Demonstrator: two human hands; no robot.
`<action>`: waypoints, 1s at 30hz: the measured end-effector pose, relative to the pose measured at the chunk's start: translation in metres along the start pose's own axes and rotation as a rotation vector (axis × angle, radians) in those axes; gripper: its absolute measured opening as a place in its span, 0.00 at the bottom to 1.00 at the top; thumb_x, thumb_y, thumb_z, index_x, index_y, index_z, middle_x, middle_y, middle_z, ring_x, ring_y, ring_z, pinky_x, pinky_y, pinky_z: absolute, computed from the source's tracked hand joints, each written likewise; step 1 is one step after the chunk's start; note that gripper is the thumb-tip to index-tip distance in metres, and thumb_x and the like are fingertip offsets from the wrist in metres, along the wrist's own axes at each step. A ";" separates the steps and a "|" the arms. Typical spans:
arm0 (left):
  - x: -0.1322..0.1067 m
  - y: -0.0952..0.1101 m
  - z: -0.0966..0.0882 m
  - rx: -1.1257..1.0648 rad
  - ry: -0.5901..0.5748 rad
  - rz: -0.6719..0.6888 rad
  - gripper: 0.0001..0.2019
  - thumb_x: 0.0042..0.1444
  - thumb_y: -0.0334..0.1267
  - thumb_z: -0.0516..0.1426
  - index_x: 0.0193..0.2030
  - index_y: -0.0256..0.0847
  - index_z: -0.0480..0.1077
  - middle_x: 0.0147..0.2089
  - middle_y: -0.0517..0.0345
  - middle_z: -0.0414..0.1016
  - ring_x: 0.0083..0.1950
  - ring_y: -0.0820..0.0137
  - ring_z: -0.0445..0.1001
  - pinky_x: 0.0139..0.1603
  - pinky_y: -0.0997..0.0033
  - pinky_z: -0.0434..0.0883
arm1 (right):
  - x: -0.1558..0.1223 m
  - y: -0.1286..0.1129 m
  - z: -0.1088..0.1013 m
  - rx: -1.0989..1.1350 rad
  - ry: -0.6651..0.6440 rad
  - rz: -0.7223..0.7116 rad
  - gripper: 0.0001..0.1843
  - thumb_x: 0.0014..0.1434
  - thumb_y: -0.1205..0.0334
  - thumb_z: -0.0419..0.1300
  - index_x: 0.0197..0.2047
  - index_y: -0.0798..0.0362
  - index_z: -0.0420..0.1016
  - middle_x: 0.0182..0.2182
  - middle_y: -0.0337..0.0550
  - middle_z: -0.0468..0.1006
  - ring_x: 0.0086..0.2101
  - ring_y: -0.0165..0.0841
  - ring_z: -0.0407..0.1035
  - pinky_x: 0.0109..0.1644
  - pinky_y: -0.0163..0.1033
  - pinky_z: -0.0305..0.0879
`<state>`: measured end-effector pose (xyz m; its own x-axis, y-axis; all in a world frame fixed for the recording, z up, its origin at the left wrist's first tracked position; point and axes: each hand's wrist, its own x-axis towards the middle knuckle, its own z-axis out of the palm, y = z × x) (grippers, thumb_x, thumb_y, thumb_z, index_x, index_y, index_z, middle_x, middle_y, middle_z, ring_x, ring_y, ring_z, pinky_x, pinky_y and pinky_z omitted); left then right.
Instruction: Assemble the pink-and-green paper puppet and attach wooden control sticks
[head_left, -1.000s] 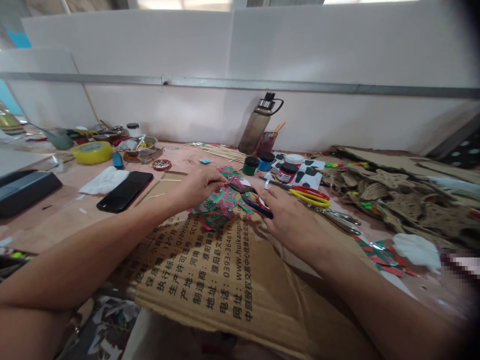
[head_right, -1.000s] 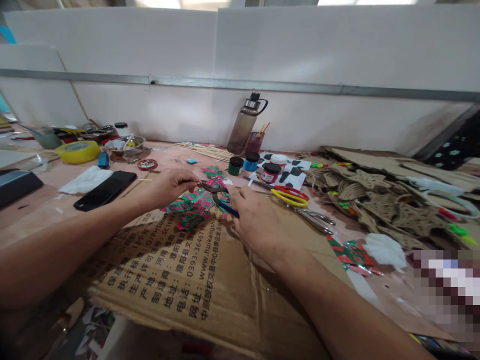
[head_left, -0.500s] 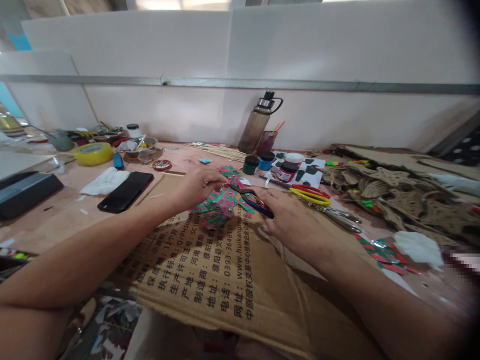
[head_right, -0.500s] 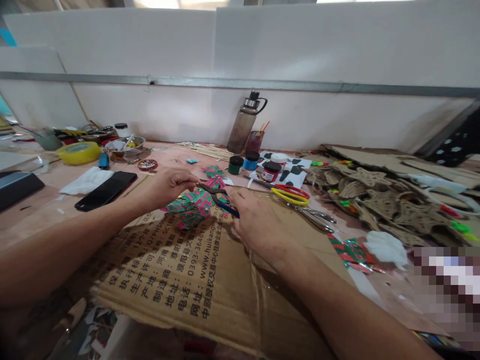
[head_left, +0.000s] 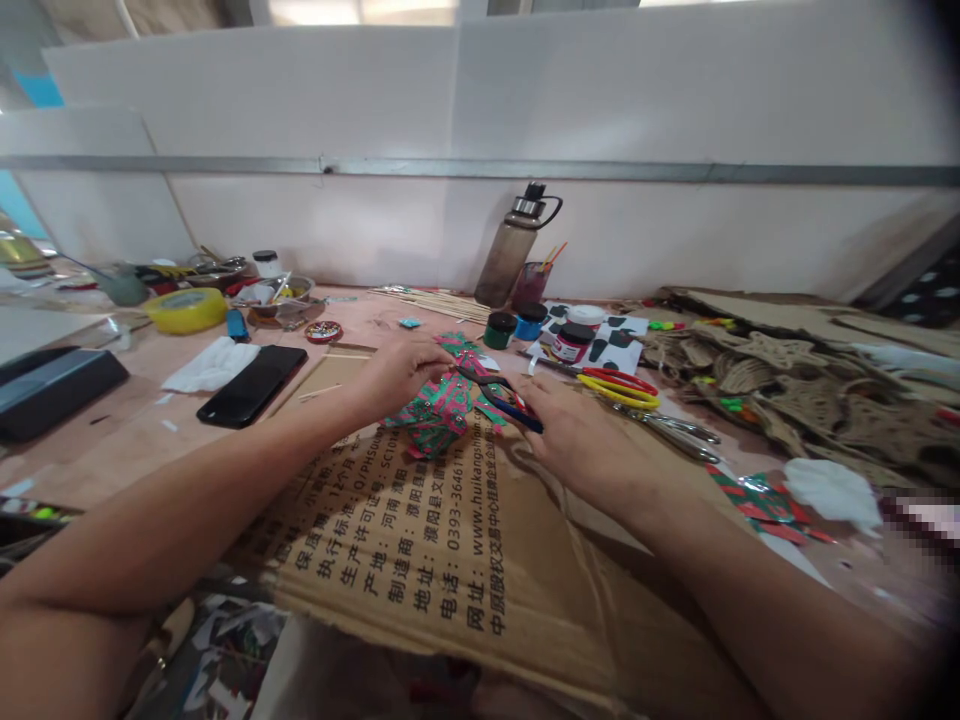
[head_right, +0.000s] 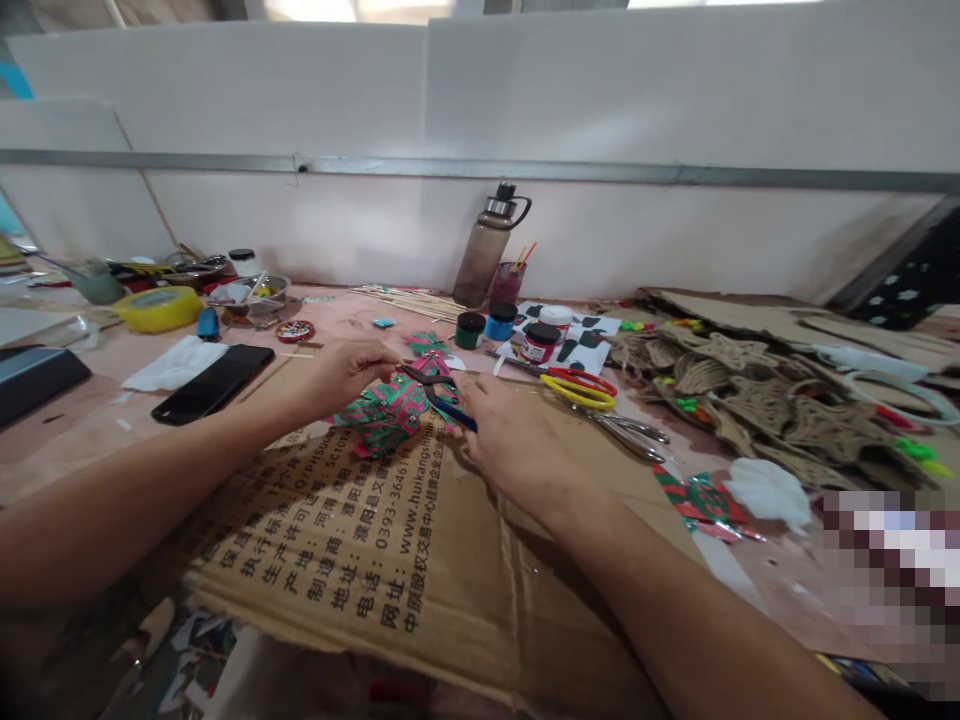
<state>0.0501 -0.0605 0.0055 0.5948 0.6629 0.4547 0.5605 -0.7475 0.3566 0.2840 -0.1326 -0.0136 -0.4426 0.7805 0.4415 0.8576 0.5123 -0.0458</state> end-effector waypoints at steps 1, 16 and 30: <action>0.001 -0.002 0.001 -0.008 -0.003 -0.004 0.10 0.60 0.31 0.54 0.40 0.38 0.77 0.38 0.54 0.81 0.40 0.71 0.76 0.45 0.70 0.71 | 0.000 0.002 0.000 -0.011 -0.013 0.011 0.27 0.57 0.67 0.57 0.61 0.55 0.66 0.49 0.55 0.76 0.47 0.45 0.71 0.50 0.48 0.69; 0.001 -0.006 0.004 -0.034 -0.015 0.012 0.09 0.60 0.32 0.53 0.39 0.38 0.76 0.39 0.53 0.81 0.40 0.71 0.75 0.46 0.69 0.70 | -0.001 0.003 -0.003 -0.077 0.001 0.010 0.33 0.58 0.67 0.55 0.66 0.54 0.58 0.50 0.56 0.74 0.49 0.47 0.69 0.52 0.50 0.68; 0.001 -0.006 0.005 -0.037 -0.036 0.012 0.09 0.59 0.30 0.54 0.40 0.39 0.77 0.39 0.53 0.80 0.40 0.71 0.74 0.45 0.69 0.71 | -0.001 0.002 -0.001 -0.034 0.001 -0.007 0.31 0.59 0.61 0.58 0.65 0.49 0.60 0.53 0.54 0.72 0.51 0.46 0.69 0.53 0.51 0.69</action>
<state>0.0501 -0.0554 -0.0002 0.6223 0.6542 0.4299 0.5314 -0.7563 0.3816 0.2866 -0.1330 -0.0135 -0.4486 0.7765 0.4425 0.8627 0.5055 -0.0124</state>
